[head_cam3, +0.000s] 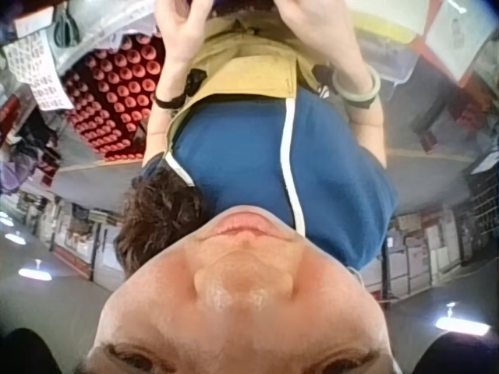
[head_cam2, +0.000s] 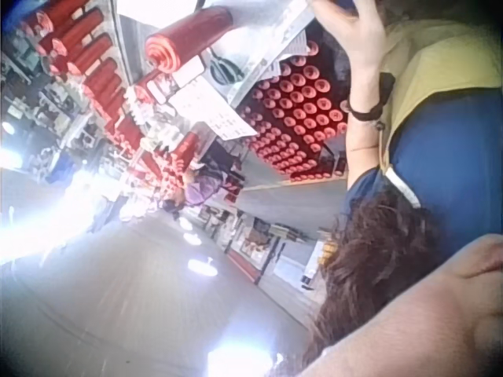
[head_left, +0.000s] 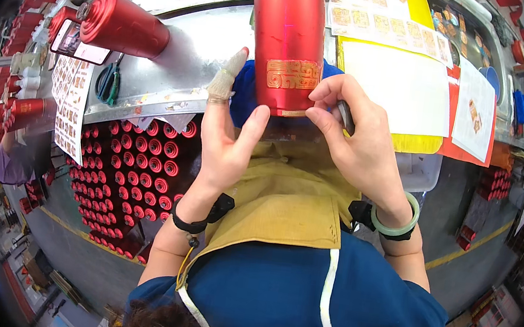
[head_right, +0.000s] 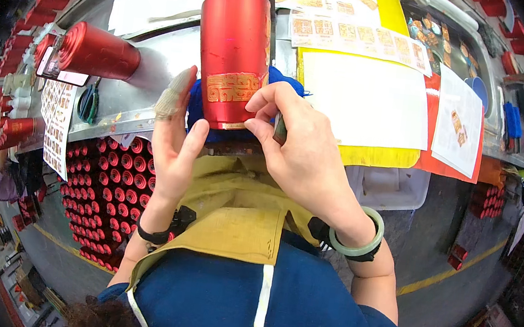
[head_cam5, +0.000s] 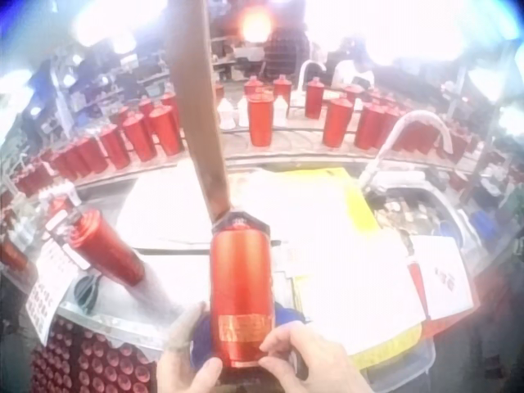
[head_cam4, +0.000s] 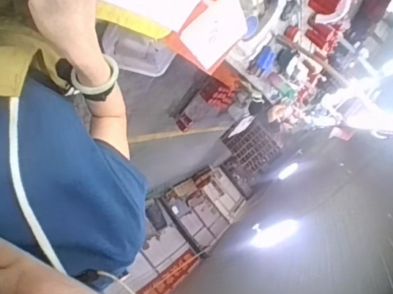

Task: Applying decorative labels and brand stickers to red canisters or liquor bottles.

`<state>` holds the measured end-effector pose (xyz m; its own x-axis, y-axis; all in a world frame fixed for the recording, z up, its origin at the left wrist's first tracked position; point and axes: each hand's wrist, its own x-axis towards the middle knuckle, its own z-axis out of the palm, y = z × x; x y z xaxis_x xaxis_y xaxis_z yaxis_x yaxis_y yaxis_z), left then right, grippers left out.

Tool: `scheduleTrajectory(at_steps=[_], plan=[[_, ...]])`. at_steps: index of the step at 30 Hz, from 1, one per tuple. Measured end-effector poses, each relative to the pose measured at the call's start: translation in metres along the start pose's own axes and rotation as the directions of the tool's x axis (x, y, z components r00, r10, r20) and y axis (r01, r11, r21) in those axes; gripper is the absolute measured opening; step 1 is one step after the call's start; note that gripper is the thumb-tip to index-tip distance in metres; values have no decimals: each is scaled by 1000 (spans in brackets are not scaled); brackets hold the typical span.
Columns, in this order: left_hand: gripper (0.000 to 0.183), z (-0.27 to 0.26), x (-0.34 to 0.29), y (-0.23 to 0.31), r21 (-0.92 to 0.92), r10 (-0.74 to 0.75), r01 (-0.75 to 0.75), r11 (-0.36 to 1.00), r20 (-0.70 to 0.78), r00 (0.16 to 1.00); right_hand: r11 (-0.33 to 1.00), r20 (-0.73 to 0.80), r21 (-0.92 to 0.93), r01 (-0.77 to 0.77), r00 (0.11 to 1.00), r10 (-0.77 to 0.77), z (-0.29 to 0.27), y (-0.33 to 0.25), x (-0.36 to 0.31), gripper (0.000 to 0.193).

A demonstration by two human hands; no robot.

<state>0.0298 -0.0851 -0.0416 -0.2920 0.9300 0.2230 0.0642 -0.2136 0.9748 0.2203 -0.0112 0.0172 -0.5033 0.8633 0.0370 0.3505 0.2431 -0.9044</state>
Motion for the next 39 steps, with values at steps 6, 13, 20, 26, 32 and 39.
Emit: scheduleTrajectory(at_steps=[6,13,20,26,32,39], plan=[[38,-1,-1,2,533,443,-495,686,234,865,1000,8,-1,20,1000,-20,2,-3,4,15],[25,3,2,-12,548,630,-617,565,196,751,1000,72,-25,-8,997,10,-5,9,-4,10],[8,12,2,-33,603,793,-654,456,60,607,980,225,-158,-124,961,158,-30,20,-5,15],[6,19,6,-49,585,855,-695,419,4,519,968,193,-181,-175,959,209,-39,40,-1,33],[9,25,8,-68,522,856,-703,482,-108,506,930,187,-353,-107,965,182,-28,28,3,44],[21,-74,-53,-69,262,487,-412,873,-407,773,941,185,-307,-138,962,201,-44,37,12,46]])
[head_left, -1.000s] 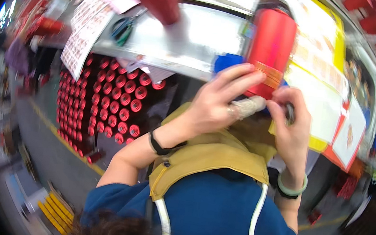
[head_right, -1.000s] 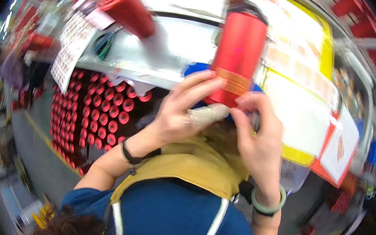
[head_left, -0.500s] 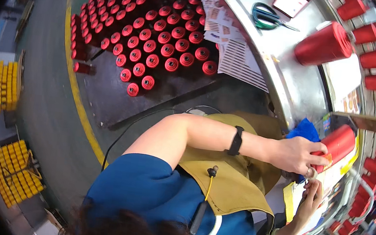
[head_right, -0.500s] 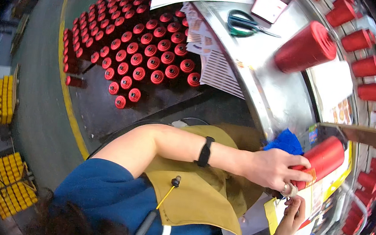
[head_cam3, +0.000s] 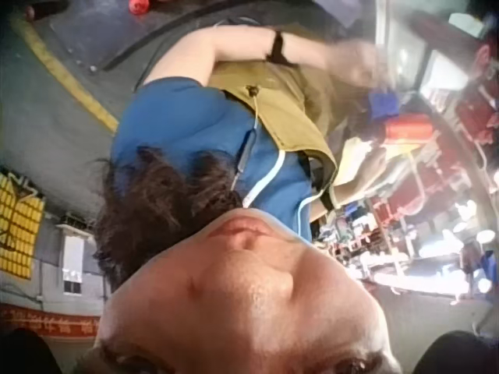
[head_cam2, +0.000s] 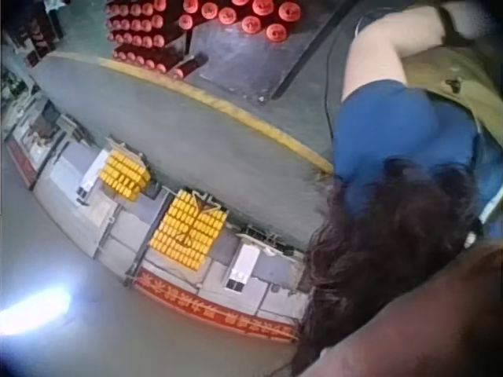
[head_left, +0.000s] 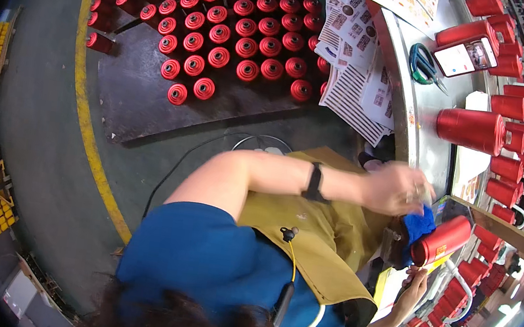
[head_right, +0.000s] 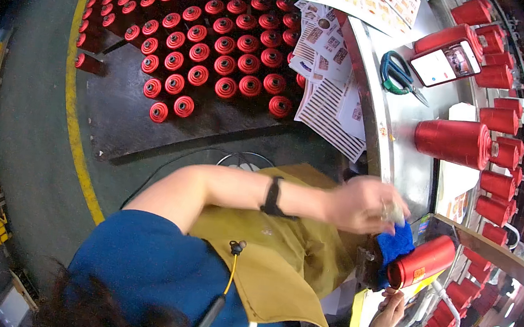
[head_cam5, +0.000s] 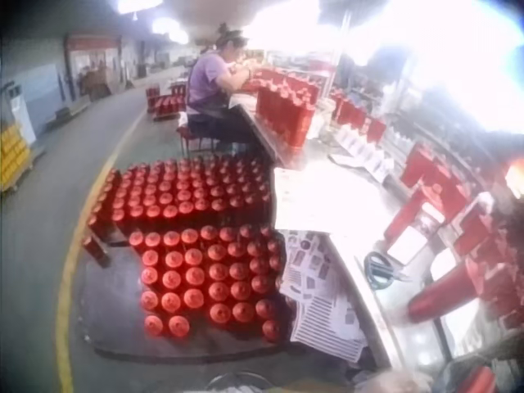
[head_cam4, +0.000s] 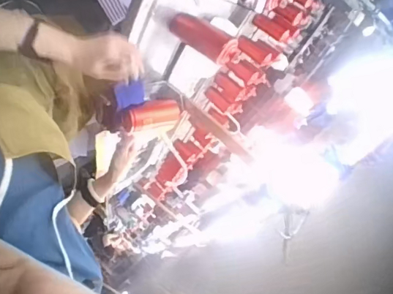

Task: Applying decorative labels and brand stickers to red canisters or liquor bottles.

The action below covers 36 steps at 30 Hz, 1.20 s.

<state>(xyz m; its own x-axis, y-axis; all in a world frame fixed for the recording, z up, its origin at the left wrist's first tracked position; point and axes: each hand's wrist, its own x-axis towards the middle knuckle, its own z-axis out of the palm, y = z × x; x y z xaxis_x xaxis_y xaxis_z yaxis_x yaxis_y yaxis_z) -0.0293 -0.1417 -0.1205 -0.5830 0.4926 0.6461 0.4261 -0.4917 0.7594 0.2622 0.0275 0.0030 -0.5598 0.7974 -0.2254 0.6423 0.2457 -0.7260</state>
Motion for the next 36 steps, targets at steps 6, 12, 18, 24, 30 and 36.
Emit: scheduleTrajectory(at_steps=[6,12,18,24,30,36], plan=[[10,-100,-6,-69,237,-131,311,920,-563,816,996,-4,-83,-13,1000,13,-1,-9,-3,47],[42,-134,-74,-123,372,-333,726,578,-705,626,996,1,-84,-27,1000,27,4,-18,-4,46],[63,-133,-82,-149,-107,-767,867,487,-527,365,997,21,-64,-29,999,31,4,-17,0,46],[71,-118,-82,-185,213,-550,961,175,-789,275,994,19,-104,-38,999,41,3,-18,0,48],[54,-116,-65,-182,-103,-706,890,444,-653,276,992,28,-121,-33,999,37,1,-17,0,47],[37,-108,-42,-197,-99,-728,917,386,-643,237,992,43,-125,-31,998,37,2,-21,-1,47]])
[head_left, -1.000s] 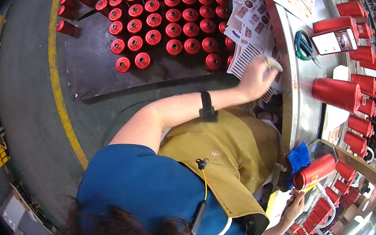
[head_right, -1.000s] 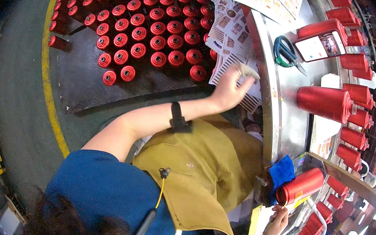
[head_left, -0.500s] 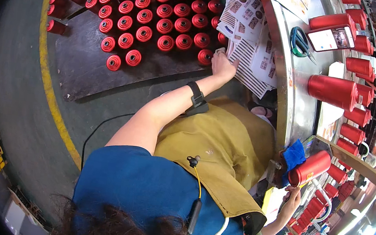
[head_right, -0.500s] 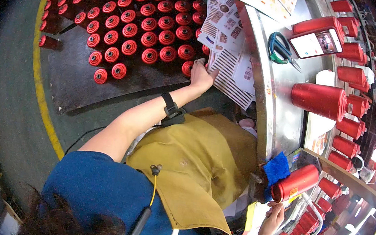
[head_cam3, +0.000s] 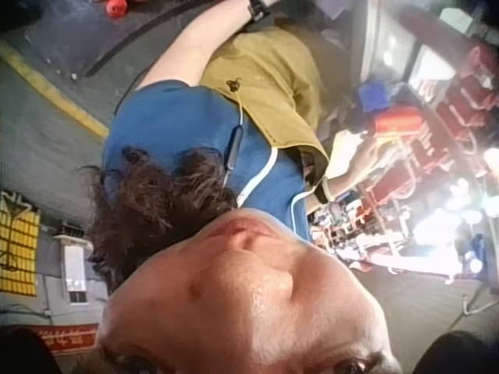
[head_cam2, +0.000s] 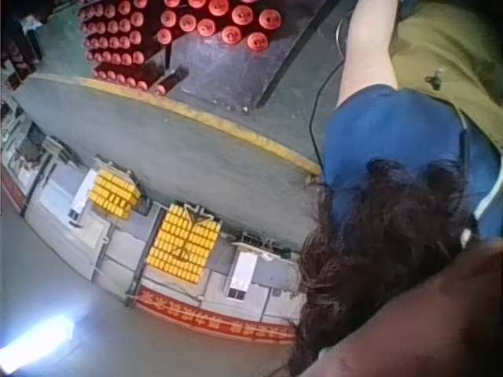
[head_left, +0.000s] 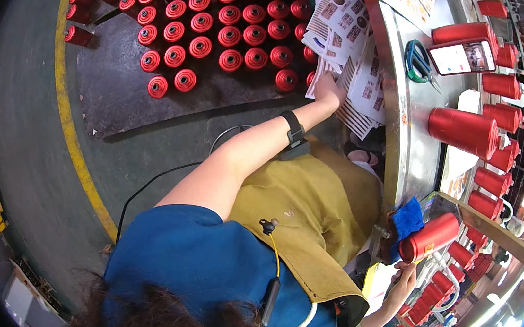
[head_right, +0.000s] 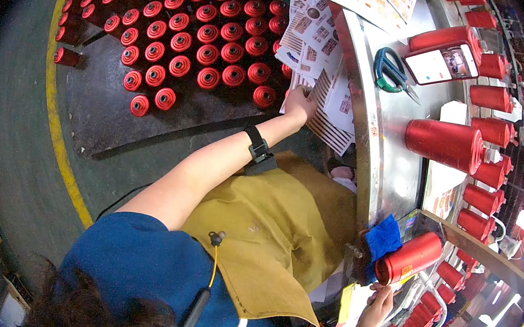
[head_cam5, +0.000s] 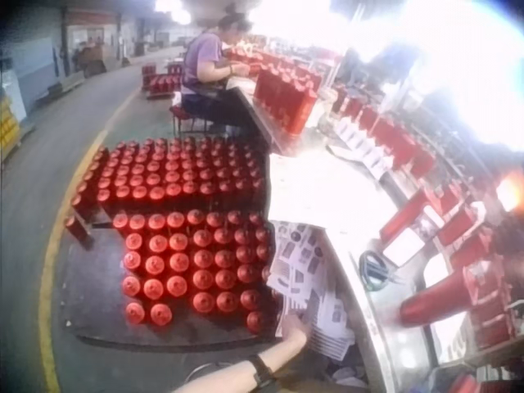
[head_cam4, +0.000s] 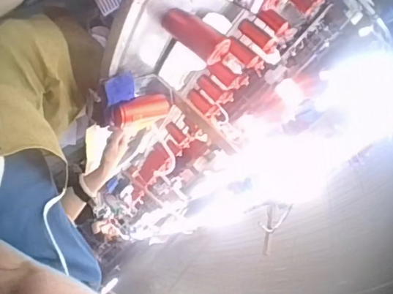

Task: Applying decorative labels and brand stickers to red canisters or liquor bottles.

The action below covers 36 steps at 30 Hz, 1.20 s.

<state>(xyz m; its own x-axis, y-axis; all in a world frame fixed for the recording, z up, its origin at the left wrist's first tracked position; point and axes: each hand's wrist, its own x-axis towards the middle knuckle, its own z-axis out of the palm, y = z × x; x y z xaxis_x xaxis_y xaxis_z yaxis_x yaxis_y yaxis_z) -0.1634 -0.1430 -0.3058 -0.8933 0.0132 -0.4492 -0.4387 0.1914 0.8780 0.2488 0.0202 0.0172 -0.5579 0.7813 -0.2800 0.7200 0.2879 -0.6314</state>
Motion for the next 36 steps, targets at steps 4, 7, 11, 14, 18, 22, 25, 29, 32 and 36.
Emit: scheduleTrajectory(at_steps=[4,7,11,14,18,22,25,29,32,36], plan=[[34,2,-1,13,102,97,-85,991,-113,989,1000,-40,1,-1,999,1,4,-1,-3,48],[43,-2,6,9,168,7,5,986,-68,998,1000,-36,1,-1,999,1,3,-1,-3,49],[57,-4,9,2,265,74,-58,962,-51,996,1000,-31,-5,-14,999,14,4,-7,-4,49],[62,-7,8,9,311,101,-75,947,-67,993,1000,-27,-1,7,1000,-7,3,-3,-5,49],[59,21,64,-4,146,378,-349,926,-286,881,1000,-30,-7,2,1000,-2,3,-6,-6,49],[55,38,109,7,-212,245,-368,905,-449,859,1000,-18,12,7,1000,-7,1,-2,-6,49],[47,36,135,15,-807,-92,-187,561,-286,954,1000,-6,20,6,1000,-6,2,-4,-6,49],[29,23,148,20,-922,-65,70,381,49,997,1000,-25,21,-8,1000,9,2,-3,-10,49],[35,19,171,21,-852,-77,-16,524,-66,995,1000,-22,-17,3,1000,-4,-2,-2,-8,49],[62,9,202,16,-831,-204,2,557,-135,970,1000,11,17,1,1000,-2,-1,-5,-2,48]])
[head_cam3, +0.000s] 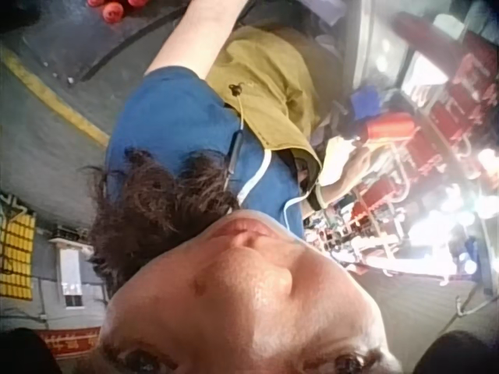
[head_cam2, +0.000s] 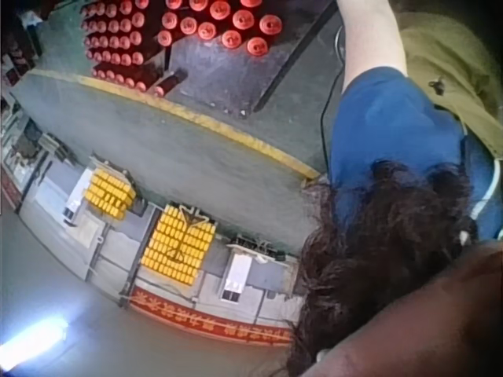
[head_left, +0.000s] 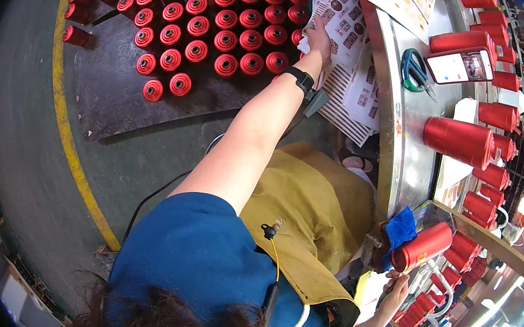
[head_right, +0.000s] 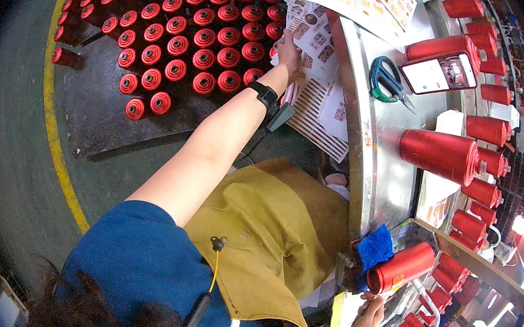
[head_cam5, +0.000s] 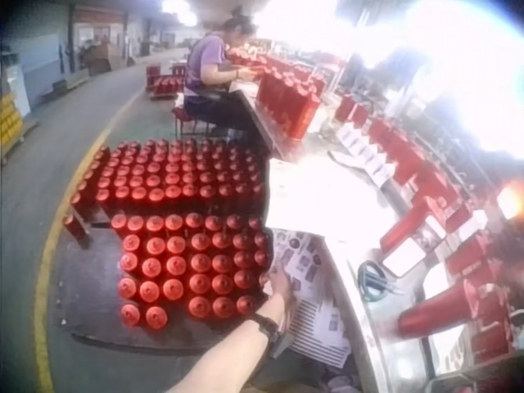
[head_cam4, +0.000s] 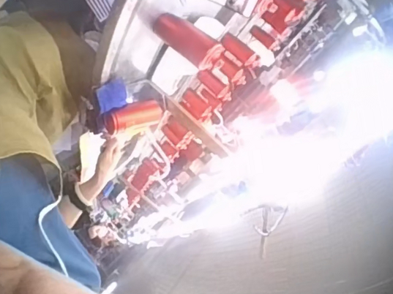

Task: Applying decorative labels and brand stickers to red canisters or liquor bottles.

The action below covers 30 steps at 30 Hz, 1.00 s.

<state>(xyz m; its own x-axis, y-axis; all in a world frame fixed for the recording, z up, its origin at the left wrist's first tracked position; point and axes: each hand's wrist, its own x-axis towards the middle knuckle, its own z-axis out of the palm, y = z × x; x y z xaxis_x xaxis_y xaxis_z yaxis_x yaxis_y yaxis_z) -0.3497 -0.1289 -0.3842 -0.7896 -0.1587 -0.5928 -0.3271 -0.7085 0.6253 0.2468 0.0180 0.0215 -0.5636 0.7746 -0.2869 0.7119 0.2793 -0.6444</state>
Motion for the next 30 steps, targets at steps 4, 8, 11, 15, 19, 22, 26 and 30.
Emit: scheduleTrajectory(at_steps=[4,8,11,15,19,22,26,30], plan=[[86,5,-17,12,46,-182,177,983,143,973,1000,-23,8,-16,1000,16,2,-2,-5,48],[90,31,-82,53,-99,-64,113,989,402,914,1000,-40,0,-13,999,13,4,-5,-9,50],[72,42,-79,33,-147,-19,80,986,377,926,1000,10,5,-2,1000,2,3,-7,-3,51],[54,62,-111,8,24,200,-213,977,246,948,999,-31,-10,-43,999,42,2,-5,-6,51],[57,45,-71,1,253,283,-262,931,-51,958,999,-34,13,-31,999,31,5,-8,-10,50],[35,15,-12,-14,402,210,-163,901,-74,975,1000,-18,11,-25,1000,25,7,-7,-4,50],[23,12,-9,-11,303,83,-107,947,94,992,997,-50,-20,-69,996,68,7,-8,-12,50],[25,27,-62,24,345,303,-306,887,64,951,997,-101,7,-83,991,83,8,-5,-18,49]])
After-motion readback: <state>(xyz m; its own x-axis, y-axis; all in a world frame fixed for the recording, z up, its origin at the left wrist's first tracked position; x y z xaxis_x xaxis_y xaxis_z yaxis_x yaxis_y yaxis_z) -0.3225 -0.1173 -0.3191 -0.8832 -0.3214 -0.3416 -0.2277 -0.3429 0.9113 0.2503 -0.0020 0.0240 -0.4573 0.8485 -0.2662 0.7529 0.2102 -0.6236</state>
